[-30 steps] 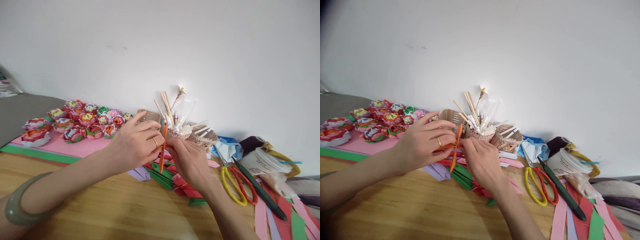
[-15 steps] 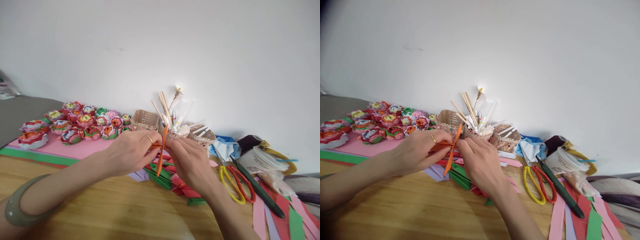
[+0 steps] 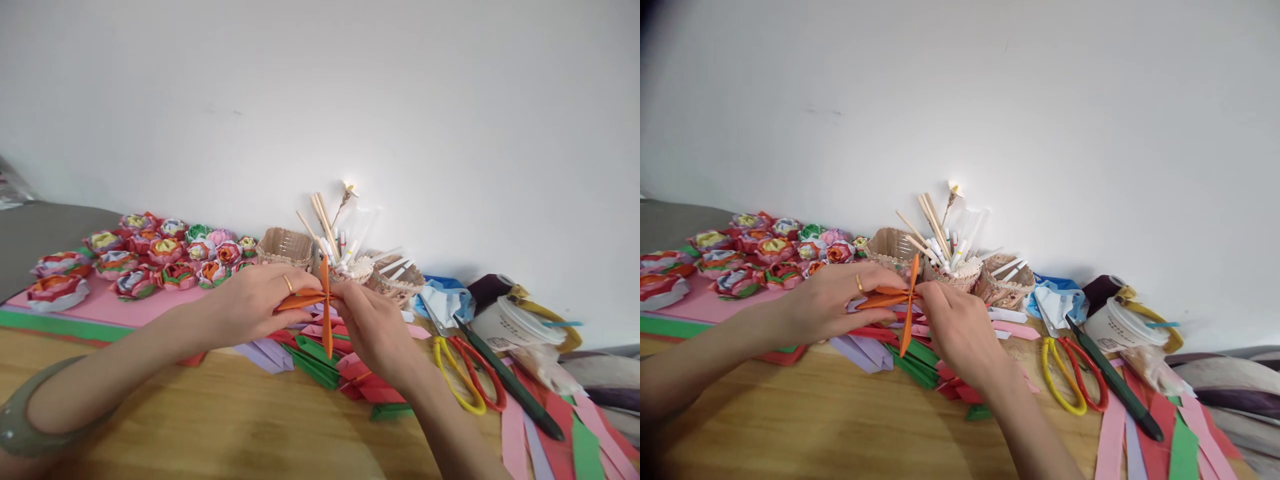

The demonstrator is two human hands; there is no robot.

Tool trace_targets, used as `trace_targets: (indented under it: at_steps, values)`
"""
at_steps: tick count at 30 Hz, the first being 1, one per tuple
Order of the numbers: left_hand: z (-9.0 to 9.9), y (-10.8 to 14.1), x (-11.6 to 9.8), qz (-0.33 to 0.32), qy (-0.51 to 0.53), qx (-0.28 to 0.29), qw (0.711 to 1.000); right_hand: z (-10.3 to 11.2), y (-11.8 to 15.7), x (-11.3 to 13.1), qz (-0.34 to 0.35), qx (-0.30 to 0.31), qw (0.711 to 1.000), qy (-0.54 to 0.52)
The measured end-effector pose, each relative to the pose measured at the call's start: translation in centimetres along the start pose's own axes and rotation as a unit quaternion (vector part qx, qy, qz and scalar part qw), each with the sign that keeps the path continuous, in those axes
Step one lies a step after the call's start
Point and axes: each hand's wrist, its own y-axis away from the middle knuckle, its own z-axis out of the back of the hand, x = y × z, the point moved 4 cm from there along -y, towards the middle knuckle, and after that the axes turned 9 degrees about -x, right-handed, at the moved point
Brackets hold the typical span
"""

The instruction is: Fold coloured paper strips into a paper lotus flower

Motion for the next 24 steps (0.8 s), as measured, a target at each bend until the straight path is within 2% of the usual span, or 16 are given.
trace_targets:
  at_steps: [5, 9, 13, 18, 21, 24]
  values:
    - [0.1, 0.1, 0.4, -0.034, -0.003, -0.013, 0.999, -0.1, 0.4, -0.4, 0.015, 0.024, 0.999, -0.019]
    - [0.1, 0.1, 0.6, -0.023, 0.009, -0.007, 1.000, 0.1, 0.4, -0.4, 0.020, 0.038, 0.998, -0.040]
    - [0.5, -0.1, 0.2, -0.011, 0.043, -0.053, 0.998, 0.6, 0.6, -0.1, 0.033, 0.023, 0.998, -0.050]
    - [0.7, -0.1, -0.2, 0.052, 0.075, -0.088, 0.992, 1.0, 0.7, 0.2, 0.050, -0.031, 0.998, -0.026]
    - [0.6, -0.1, 0.1, 0.086, 0.084, -0.074, 0.990, 1.3, 0.4, 0.3, 0.054, -0.052, 0.997, -0.029]
    - [0.6, 0.1, 0.8, 0.117, 0.094, -0.052, 0.987, 1.6, 0.3, -0.2, 0.015, -0.053, 0.997, -0.048]
